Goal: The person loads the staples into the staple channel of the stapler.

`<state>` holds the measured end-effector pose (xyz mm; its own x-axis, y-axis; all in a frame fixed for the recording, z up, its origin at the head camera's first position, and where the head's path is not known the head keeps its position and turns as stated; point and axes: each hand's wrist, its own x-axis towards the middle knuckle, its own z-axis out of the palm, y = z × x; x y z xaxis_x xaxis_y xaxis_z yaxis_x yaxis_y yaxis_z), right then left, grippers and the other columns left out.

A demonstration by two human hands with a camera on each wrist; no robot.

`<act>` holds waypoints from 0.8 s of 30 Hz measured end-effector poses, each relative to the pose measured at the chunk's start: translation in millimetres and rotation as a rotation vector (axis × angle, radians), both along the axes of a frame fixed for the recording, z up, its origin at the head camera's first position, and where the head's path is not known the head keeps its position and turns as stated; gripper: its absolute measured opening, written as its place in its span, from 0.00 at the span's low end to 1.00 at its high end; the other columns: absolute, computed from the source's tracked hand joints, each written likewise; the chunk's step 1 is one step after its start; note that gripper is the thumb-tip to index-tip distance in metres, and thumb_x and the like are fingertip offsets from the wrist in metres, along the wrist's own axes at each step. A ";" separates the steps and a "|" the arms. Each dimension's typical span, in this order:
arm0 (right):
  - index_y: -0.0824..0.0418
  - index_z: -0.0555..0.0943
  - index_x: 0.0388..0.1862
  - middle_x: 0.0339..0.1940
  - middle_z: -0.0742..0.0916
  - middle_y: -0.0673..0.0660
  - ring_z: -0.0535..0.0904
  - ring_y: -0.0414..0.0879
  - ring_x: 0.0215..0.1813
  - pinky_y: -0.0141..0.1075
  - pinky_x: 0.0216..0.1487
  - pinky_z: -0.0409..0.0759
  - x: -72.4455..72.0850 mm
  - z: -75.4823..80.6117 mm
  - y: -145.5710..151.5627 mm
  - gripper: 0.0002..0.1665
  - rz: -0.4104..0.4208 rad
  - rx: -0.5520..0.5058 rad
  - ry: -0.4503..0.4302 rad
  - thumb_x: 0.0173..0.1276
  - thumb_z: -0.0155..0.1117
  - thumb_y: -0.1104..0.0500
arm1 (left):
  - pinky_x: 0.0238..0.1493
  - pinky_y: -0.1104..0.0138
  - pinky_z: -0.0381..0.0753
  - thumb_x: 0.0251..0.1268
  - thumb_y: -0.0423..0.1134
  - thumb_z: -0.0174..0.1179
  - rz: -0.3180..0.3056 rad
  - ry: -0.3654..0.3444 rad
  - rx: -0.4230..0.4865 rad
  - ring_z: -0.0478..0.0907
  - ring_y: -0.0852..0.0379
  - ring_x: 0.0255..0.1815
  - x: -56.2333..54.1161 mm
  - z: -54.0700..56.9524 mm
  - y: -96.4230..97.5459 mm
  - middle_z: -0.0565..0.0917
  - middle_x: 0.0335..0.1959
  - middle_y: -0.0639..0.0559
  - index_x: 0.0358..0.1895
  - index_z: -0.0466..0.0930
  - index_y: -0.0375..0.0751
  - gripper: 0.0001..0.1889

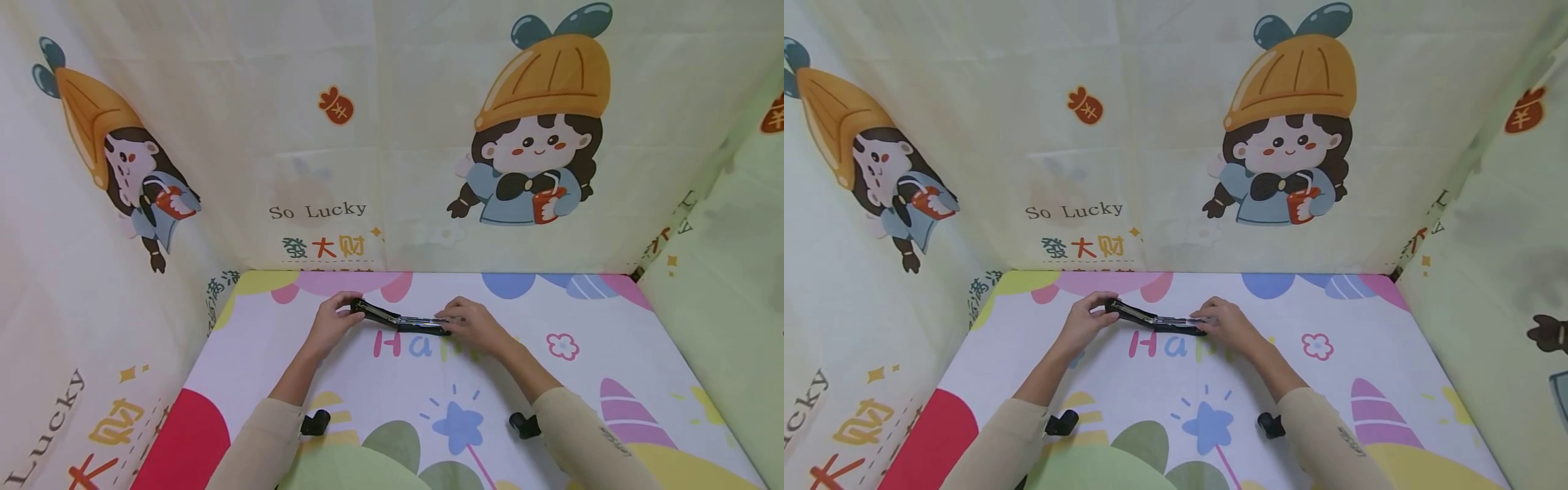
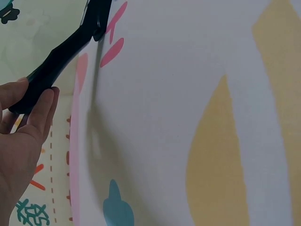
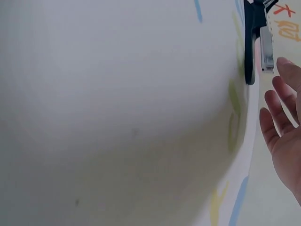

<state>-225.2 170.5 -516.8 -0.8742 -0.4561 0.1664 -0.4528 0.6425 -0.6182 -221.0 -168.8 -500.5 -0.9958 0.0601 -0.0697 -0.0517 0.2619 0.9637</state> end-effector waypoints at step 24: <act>0.65 0.86 0.49 0.40 0.85 0.54 0.78 0.43 0.41 0.37 0.45 0.80 -7.7 -15.6 2.6 0.20 -0.080 0.072 -0.148 0.61 0.79 0.58 | 0.58 0.60 0.86 0.67 0.27 0.67 -0.001 0.011 -0.005 0.81 0.42 0.61 2.3 1.0 0.8 0.80 0.64 0.40 0.65 0.79 0.35 0.23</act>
